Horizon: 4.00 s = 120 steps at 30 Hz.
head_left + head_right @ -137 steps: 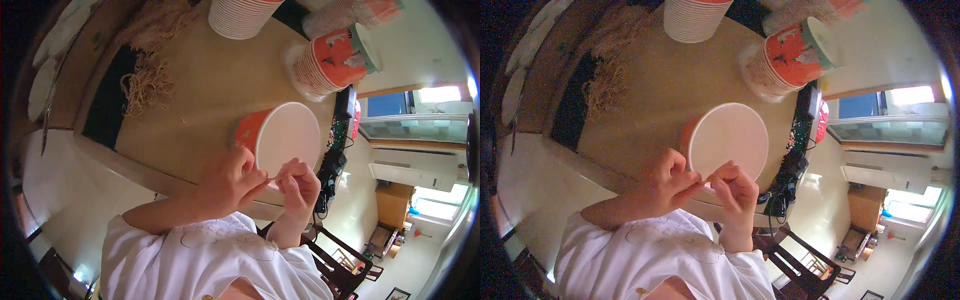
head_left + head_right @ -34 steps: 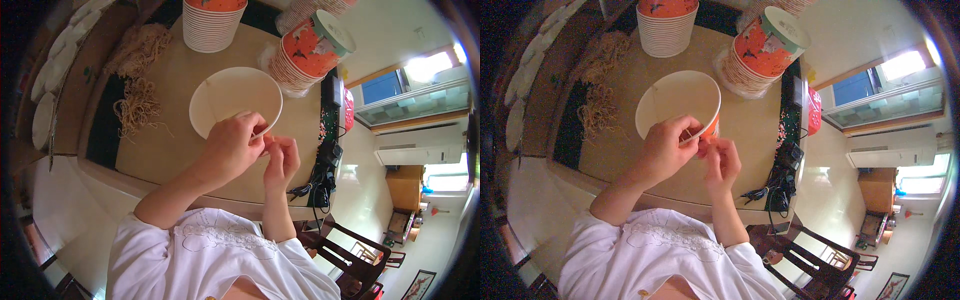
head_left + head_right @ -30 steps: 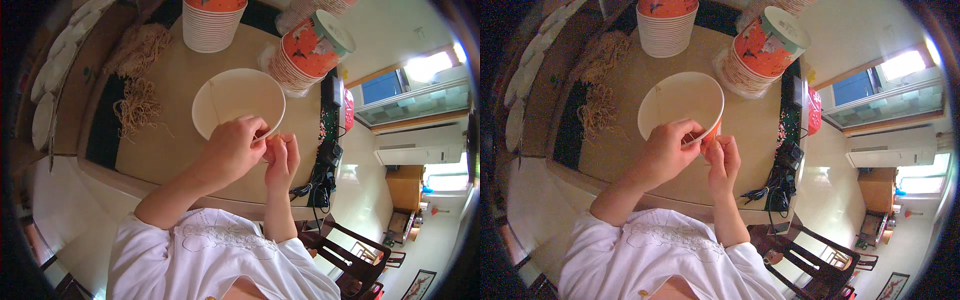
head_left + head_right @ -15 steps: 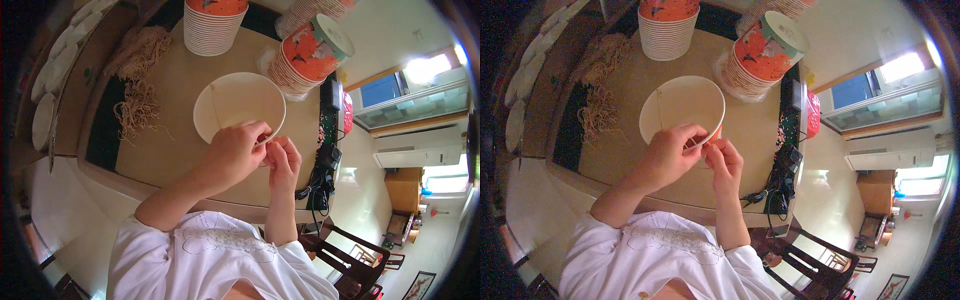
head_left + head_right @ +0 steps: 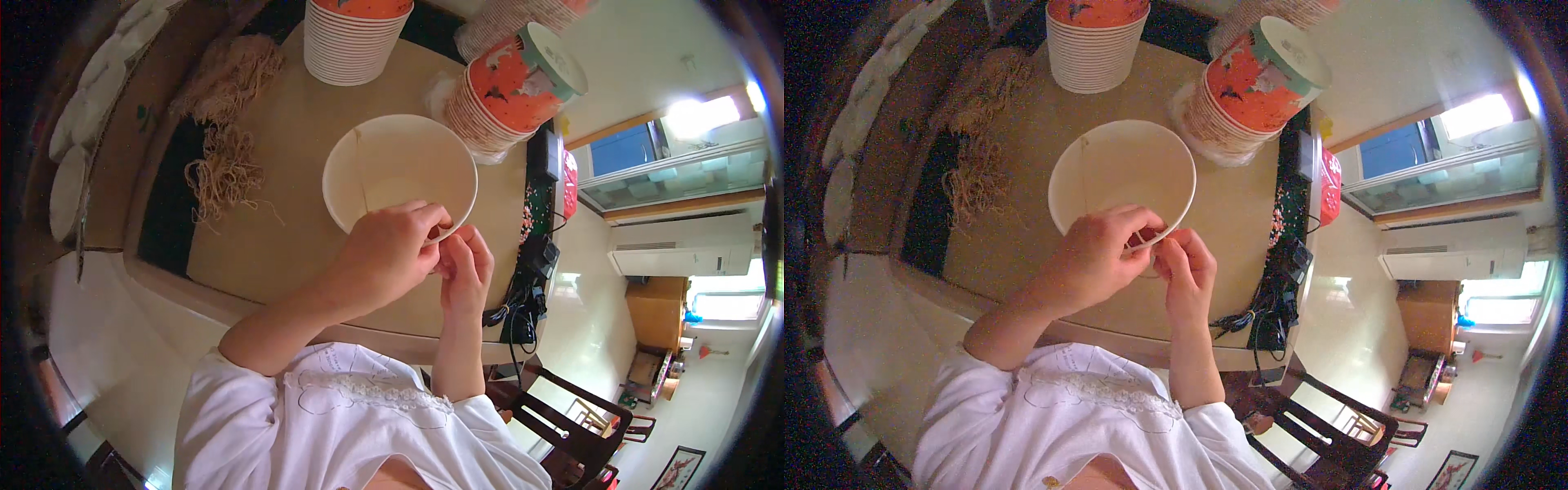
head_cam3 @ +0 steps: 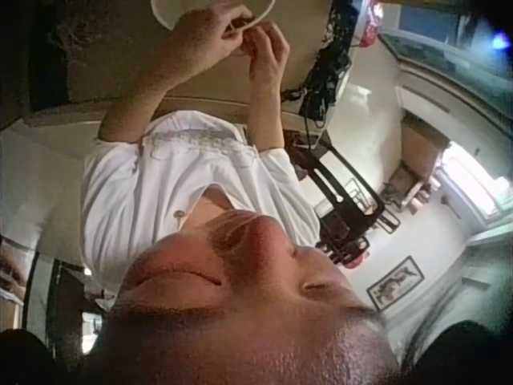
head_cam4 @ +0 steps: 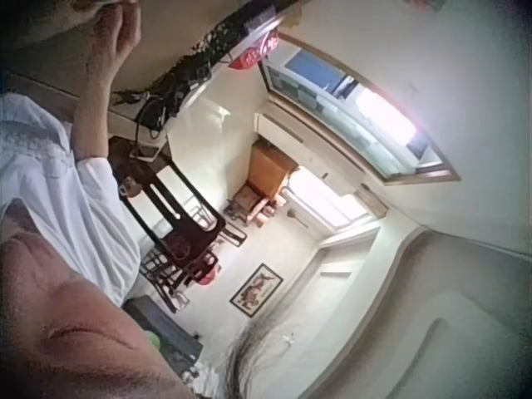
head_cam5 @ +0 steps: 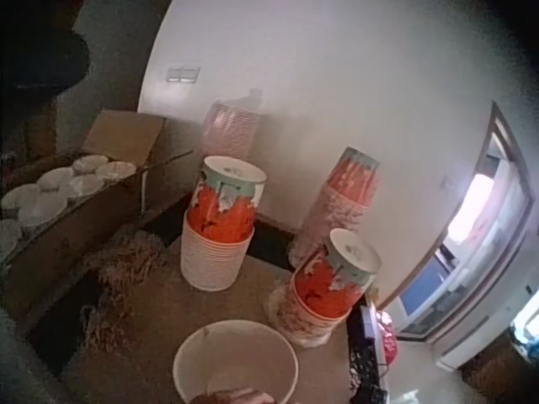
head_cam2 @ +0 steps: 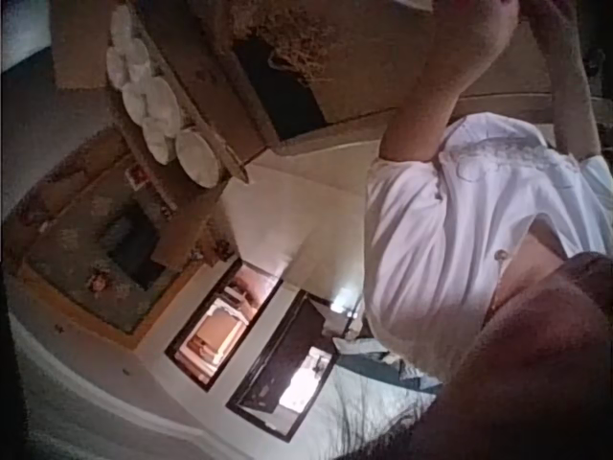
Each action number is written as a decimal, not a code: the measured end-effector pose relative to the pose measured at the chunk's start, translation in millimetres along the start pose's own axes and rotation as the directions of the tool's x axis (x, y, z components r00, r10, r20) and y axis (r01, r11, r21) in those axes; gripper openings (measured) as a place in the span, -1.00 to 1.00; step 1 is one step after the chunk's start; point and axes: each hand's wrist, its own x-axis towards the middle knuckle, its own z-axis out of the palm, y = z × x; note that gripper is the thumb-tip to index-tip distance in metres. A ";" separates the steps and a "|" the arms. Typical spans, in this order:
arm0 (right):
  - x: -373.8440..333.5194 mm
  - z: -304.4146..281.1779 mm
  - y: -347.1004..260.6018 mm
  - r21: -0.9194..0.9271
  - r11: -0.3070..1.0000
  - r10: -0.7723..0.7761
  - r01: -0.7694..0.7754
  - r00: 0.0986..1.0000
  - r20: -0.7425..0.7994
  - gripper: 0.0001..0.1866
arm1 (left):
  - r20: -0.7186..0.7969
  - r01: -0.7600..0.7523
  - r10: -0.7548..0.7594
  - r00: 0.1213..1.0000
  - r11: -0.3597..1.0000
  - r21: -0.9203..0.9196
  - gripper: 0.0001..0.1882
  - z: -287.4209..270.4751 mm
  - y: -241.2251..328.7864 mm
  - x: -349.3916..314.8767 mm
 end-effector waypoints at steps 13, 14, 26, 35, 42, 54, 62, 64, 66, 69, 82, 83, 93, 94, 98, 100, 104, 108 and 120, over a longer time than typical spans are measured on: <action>-0.6 -5.4 5.3 0.009 1.000 0.006 -0.006 1.000 -0.013 -0.88 | 0.072 -0.054 0.049 0.996 0.997 0.063 -0.86 -0.6 -3.6 1.4; -1.1 -5.9 7.0 0.009 1.000 0.008 -0.008 1.000 -0.011 -0.88 | 0.096 -0.051 0.044 0.994 0.997 0.064 -0.86 -0.3 -5.3 1.7; -11.5 -12.1 15.4 -0.051 0.985 0.160 -0.163 0.985 -0.061 -0.90 | 0.053 0.023 -0.038 0.998 0.967 0.253 -0.92 15.8 -12.5 -2.2; -46.2 13.9 -32.2 -0.384 0.917 -0.137 0.111 0.990 -0.043 -0.83 | 0.064 0.092 -0.103 0.993 0.984 0.150 -0.90 17.5 -16.2 3.6; -12.2 7.8 -55.1 -0.853 0.476 -0.291 0.214 0.954 0.076 -0.83 | 0.070 0.027 -0.036 0.997 0.992 0.127 -0.88 14.9 -16.2 4.2; 6.1 -8.7 -34.1 -0.750 0.661 -0.037 0.024 0.999 0.000 -0.94 | 0.068 -0.009 0.015 0.998 0.997 -0.077 -0.69 19.3 -21.7 7.4; 3.0 -4.6 -30.0 -0.691 0.722 -0.055 0.033 0.998 -0.010 -0.97 | 0.073 0.079 -0.079 0.994 0.997 0.011 -0.56 28.2 -14.6 1.6; 3.2 -7.0 -29.2 -0.611 0.790 -0.134 0.062 0.988 -0.073 -0.97 | 0.070 0.118 -0.118 0.991 0.993 0.003 -0.61 23.9 -12.7 3.5; 3.4 -6.3 -29.5 -0.620 0.782 -0.143 0.067 0.987 -0.074 -0.96 | 0.060 0.152 -0.153 0.986 0.988 0.007 -0.65 20.3 -16.2 4.0; 7.3 -10.4 -26.5 -0.687 0.704 -0.258 0.179 0.966 -0.012 -0.94 | 0.004 -0.054 0.054 0.999 0.998 0.011 -0.82 17.9 -20.4 1.8; 19.7 -27.8 -23.8 -0.694 0.685 -0.175 0.219 0.975 0.135 -0.93 | 0.136 -0.399 0.382 0.914 0.785 0.473 -0.93 23.2 -20.8 1.4; 18.8 -27.5 -23.7 -0.694 0.685 -0.175 0.222 0.975 0.139 -0.93 | 0.192 -0.404 0.359 0.913 0.743 0.534 -0.93 24.2 -20.9 1.6; 3.5 -24.0 -13.6 -0.646 0.735 -0.237 0.207 0.971 0.041 -0.88 | 0.105 -0.426 0.421 0.901 0.810 0.403 -0.85 17.4 -16.3 2.5; 2.2 -22.6 -12.5 -0.631 0.733 -0.279 0.254 0.958 0.061 -0.87 | 0.045 -0.441 0.468 0.882 0.791 0.424 -0.82 18.2 -16.3 1.6; -4.2 -17.2 -14.9 -0.721 0.614 -0.355 0.322 0.928 0.112 -0.85 | 0.012 -0.469 0.514 0.858 0.771 0.431 -0.81 18.6 -15.3 0.2; -6.7 -17.7 -15.1 -0.723 0.614 -0.351 0.317 0.930 0.110 -0.85 | 0.072 -0.500 0.531 0.844 0.731 0.464 -0.82 13.5 -10.5 -0.1; -8.3 -21.1 -13.8 -0.710 0.626 -0.327 0.322 0.935 0.136 -0.85 | 0.111 -0.554 0.568 0.815 0.710 0.434 -0.87 18.2 -13.3 -1.2; -13.4 -25.6 -9.3 -0.631 0.751 -0.238 0.194 0.971 0.015 -0.87 | 0.108 -0.277 0.268 0.957 0.958 0.078 -0.92 25.7 -11.7 -6.8; -29.7 -7.1 12.4 -0.587 0.728 -0.500 0.354 0.860 -0.103 -0.84 | 0.246 0.235 -0.168 0.955 0.933 -0.274 -0.84 18.1 -18.0 2.5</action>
